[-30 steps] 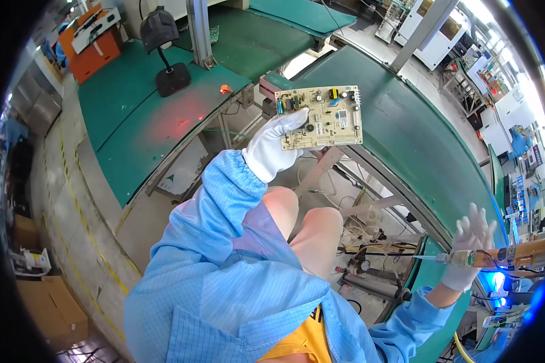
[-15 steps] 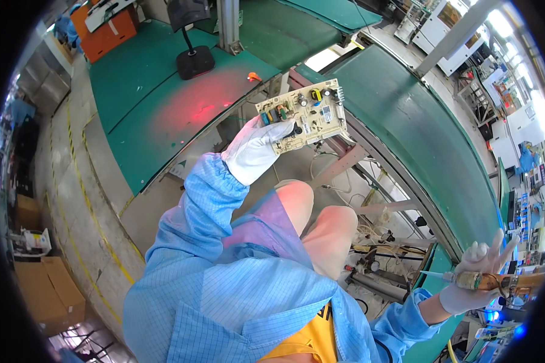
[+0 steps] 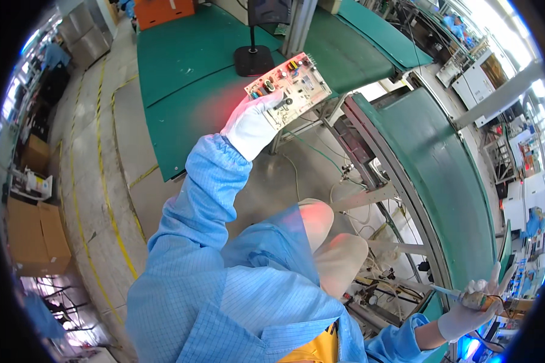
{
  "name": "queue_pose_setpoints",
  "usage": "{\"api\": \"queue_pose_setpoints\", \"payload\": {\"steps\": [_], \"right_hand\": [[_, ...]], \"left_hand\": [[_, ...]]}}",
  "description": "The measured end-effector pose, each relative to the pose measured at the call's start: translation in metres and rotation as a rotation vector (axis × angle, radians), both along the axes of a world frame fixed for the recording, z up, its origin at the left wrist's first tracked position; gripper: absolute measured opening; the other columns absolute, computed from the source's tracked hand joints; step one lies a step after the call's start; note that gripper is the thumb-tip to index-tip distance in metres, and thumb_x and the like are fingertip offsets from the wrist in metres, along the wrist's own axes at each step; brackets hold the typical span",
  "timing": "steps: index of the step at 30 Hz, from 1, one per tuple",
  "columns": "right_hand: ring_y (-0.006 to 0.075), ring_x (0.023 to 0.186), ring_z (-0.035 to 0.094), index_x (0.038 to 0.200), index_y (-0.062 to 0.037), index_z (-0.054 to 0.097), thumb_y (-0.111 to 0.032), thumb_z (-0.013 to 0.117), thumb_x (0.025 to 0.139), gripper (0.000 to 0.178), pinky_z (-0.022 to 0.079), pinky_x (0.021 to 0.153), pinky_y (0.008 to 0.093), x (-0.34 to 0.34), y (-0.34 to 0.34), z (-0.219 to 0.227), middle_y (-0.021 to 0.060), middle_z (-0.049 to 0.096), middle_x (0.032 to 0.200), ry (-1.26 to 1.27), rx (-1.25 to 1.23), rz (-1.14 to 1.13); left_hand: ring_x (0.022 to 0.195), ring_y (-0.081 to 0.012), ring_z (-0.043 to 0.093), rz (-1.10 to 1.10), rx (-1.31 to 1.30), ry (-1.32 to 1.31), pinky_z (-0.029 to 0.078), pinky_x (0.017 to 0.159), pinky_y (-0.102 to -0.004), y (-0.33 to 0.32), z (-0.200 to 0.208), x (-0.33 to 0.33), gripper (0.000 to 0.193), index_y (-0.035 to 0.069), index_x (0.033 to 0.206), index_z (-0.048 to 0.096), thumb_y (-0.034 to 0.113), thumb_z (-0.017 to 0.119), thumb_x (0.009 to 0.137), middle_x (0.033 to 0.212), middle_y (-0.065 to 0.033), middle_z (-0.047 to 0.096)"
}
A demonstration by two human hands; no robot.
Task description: Assemble components on a circuit board using a dispensing tool at an assembly line.
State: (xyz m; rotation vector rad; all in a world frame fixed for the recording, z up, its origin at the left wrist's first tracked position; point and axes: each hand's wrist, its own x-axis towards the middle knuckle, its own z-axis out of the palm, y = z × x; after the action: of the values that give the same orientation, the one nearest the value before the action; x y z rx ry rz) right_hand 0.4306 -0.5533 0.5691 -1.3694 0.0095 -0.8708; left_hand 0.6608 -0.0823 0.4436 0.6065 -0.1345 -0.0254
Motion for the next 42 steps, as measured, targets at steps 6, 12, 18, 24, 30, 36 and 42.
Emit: {"api": "queue_pose_setpoints", "payload": {"steps": [6, 12, 18, 24, 30, 36, 42], "right_hand": [[0.0151, 0.080, 0.054, 0.142, -0.0012, 0.041, -0.033, 0.053, 0.098, 0.056, 0.047, 0.066, 0.0272, 0.015, 0.004, -0.002, 0.0181, 0.055, 0.133, 0.023, 0.001, -0.278], [0.0183, 0.077, 0.054, 0.121, -0.0043, 0.053, -0.028, 0.054, 0.098, 0.033, 0.048, 0.067, 0.0296, 0.012, 0.001, 0.001, 0.0130, 0.057, 0.099, 0.006, 0.079, -0.208], [0.0186, 0.078, 0.052, 0.120, -0.0060, 0.051, -0.028, 0.054, 0.099, 0.031, 0.046, 0.066, 0.0303, 0.008, -0.001, 0.002, 0.0125, 0.054, 0.094, 0.002, 0.103, -0.048], [0.0140, 0.075, 0.050, 0.140, -0.0035, 0.043, -0.029, 0.054, 0.099, 0.050, 0.041, 0.060, 0.0280, 0.020, 0.012, -0.004, 0.0098, 0.056, 0.095, -0.045, 0.220, -0.460], [0.0091, 0.073, 0.050, 0.152, -0.0029, 0.030, -0.033, 0.048, 0.102, 0.061, 0.042, 0.060, 0.0227, 0.021, 0.029, 0.005, 0.0083, 0.062, 0.101, 0.046, 0.050, -0.106], [0.0072, 0.068, 0.053, 0.152, 0.0001, 0.027, -0.038, 0.043, 0.104, 0.063, 0.046, 0.056, 0.0193, 0.035, 0.057, 0.014, 0.0092, 0.067, 0.107, 0.057, -0.082, -0.104], [0.0083, 0.063, 0.055, 0.146, 0.0027, 0.036, -0.041, 0.040, 0.104, 0.061, 0.048, 0.048, 0.0212, 0.043, 0.065, 0.016, 0.0109, 0.065, 0.100, 0.032, -0.043, -0.058]], "left_hand": [[0.112, -0.0272, 0.064, 0.030, -0.147, 0.131, 0.053, 0.101, -0.0377, 0.022, -0.005, 0.009, 0.033, -0.007, 0.127, 0.054, 0.006, 0.056, 0.098, 0.123, -0.0211, 0.063], [0.114, -0.0290, 0.063, 0.044, -0.098, 0.100, 0.051, 0.102, -0.0404, 0.032, -0.009, 0.018, 0.032, -0.006, 0.127, 0.054, 0.007, 0.055, 0.098, 0.124, -0.0204, 0.063], [0.118, -0.0306, 0.060, 0.200, -0.215, 0.147, 0.046, 0.107, -0.0445, 0.035, 0.005, 0.034, 0.031, -0.005, 0.127, 0.054, 0.008, 0.053, 0.099, 0.124, -0.0187, 0.063], [0.115, -0.0316, 0.062, 0.239, -0.245, 0.164, 0.047, 0.105, -0.0480, 0.038, 0.014, 0.040, 0.031, -0.004, 0.126, 0.055, 0.009, 0.055, 0.097, 0.123, -0.0190, 0.064], [0.110, -0.0324, 0.065, 0.044, -0.210, 0.134, 0.053, 0.099, -0.0449, 0.025, -0.002, 0.029, 0.033, -0.007, 0.123, 0.057, 0.008, 0.055, 0.094, 0.120, -0.0197, 0.065], [0.119, -0.0339, 0.060, -0.291, -0.107, 0.253, 0.049, 0.105, -0.0456, -0.052, -0.005, -0.017, 0.047, -0.009, 0.136, 0.044, 0.008, 0.055, 0.094, 0.132, -0.0235, 0.057], [0.114, -0.0319, 0.064, -0.645, -0.211, 0.300, 0.050, 0.104, -0.0451, -0.129, 0.011, -0.038, 0.042, -0.005, 0.134, 0.049, 0.004, 0.056, 0.094, 0.128, -0.0220, 0.061]]}}
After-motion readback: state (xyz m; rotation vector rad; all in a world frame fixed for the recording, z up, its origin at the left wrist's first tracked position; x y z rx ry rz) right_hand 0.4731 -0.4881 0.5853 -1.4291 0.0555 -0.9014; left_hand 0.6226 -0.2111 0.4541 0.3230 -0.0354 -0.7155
